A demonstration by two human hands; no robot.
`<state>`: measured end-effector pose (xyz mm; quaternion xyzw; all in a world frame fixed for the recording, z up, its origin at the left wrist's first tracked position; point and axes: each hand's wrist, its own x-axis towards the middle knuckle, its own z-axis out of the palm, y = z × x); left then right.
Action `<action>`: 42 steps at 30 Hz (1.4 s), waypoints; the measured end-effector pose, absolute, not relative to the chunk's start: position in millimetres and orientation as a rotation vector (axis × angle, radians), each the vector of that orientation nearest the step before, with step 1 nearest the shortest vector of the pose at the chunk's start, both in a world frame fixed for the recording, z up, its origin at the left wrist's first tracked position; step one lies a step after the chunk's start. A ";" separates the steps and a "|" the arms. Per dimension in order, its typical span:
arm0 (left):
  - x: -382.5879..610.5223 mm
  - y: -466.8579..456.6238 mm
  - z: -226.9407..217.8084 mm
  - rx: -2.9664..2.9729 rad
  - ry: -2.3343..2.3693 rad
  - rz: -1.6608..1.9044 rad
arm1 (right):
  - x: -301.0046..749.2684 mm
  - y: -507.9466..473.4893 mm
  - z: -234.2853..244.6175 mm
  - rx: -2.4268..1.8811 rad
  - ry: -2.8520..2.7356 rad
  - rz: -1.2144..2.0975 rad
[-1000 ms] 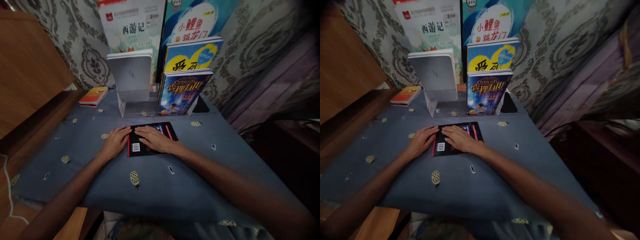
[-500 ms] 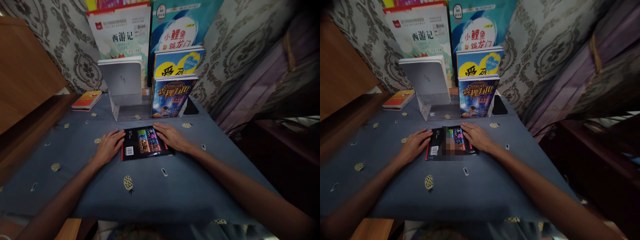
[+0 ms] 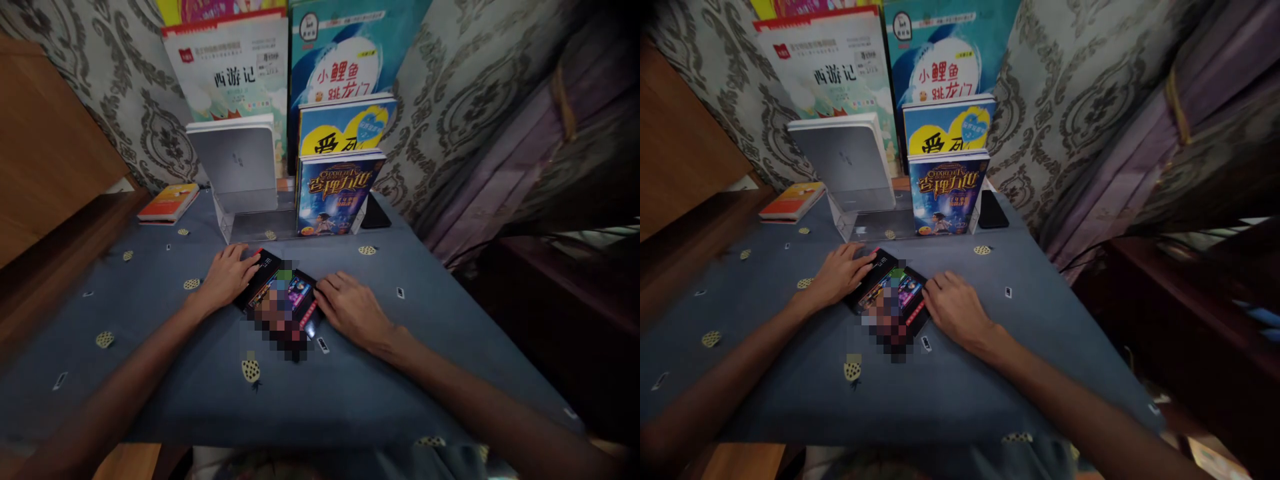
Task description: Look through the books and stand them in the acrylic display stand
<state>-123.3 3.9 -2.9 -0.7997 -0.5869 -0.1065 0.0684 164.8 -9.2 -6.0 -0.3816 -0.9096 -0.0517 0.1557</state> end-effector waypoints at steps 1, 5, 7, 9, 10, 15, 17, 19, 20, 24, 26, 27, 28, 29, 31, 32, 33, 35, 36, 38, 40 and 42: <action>-119.2 7.4 -1.5 -2.397 -1.764 -0.305 | 163.0 -14.9 -6.2 -1.074 -2.611 -0.161; -99.0 15.7 3.5 -2.383 -1.722 -0.223 | 153.3 -34.0 -8.8 -0.963 -2.603 -0.147; -88.8 16.8 4.8 -2.405 -1.701 -0.213 | 147.6 -41.5 -9.1 -0.857 -2.614 -0.129; -80.7 15.9 4.9 -2.439 -1.689 -0.224 | 142.9 -46.1 -7.7 -0.732 -2.649 -0.104; -78.1 14.8 4.6 -2.454 -1.686 -0.226 | 141.4 -47.0 -6.5 -0.684 -2.669 -0.083; -87.5 2.1 0.5 -2.560 -1.680 -0.300 | 140.9 -35.1 -0.5 -0.706 -2.654 0.142; -101.5 -5.1 -2.2 -2.544 -1.721 -0.375 | 139.7 -25.3 -0.1 -0.763 -2.615 0.216; -117.9 -11.3 -5.6 -2.447 -1.819 -0.424 | 135.3 -14.6 -0.6 -0.807 -2.593 0.245; -125.7 -13.6 -7.5 -2.391 -1.874 -0.446 | 131.9 -9.2 -1.3 -0.827 -2.587 0.246; -146.6 -15.8 -15.7 -2.321 -1.948 -0.578 | 114.9 11.1 -6.9 -0.978 -2.574 0.193; -149.6 -14.4 -18.5 -2.334 -1.919 -0.630 | 108.6 19.0 -12.2 -1.042 -2.552 0.189; -149.8 -13.5 -19.2 -2.338 -1.906 -0.644 | 106.8 22.0 -15.3 -1.050 -2.537 0.196; -149.4 -12.7 -19.4 -2.342 -1.894 -0.650 | 105.8 24.4 -18.6 -1.044 -2.520 0.203; -148.7 -11.8 -19.0 -2.346 -1.883 -0.649 | 105.6 26.0 -21.9 -1.031 -2.504 0.209; -146.3 -9.8 -17.2 -2.357 -1.864 -0.632 | 106.8 27.8 -27.8 -1.006 -2.479 0.213; -144.6 -8.6 -16.0 -2.363 -1.858 -0.618 | 107.6 28.3 -30.2 -0.998 -2.474 0.213; -142.3 -7.0 -14.7 -2.374 -1.851 -0.601 | 108.5 28.5 -32.1 -0.991 -2.470 0.215; -135.6 -2.9 -12.0 -2.411 -1.834 -0.566 | 109.7 28.8 -34.4 -0.980 -2.464 0.225; -131.2 -0.4 -10.8 -2.435 -1.819 -0.551 | 110.1 29.0 -35.1 -0.973 -2.459 0.229; -120.2 4.8 -8.8 -2.482 -1.781 -0.519 | 110.3 29.2 -35.5 -0.960 -2.447 0.232; -107.8 9.9 -7.5 -2.527 -1.736 -0.488 | 110.2 29.3 -35.1 -0.958 -2.443 0.224; -96.2 14.1 -7.1 -2.578 -1.683 -0.464 | 109.9 29.2 -34.3 -0.960 -2.448 0.222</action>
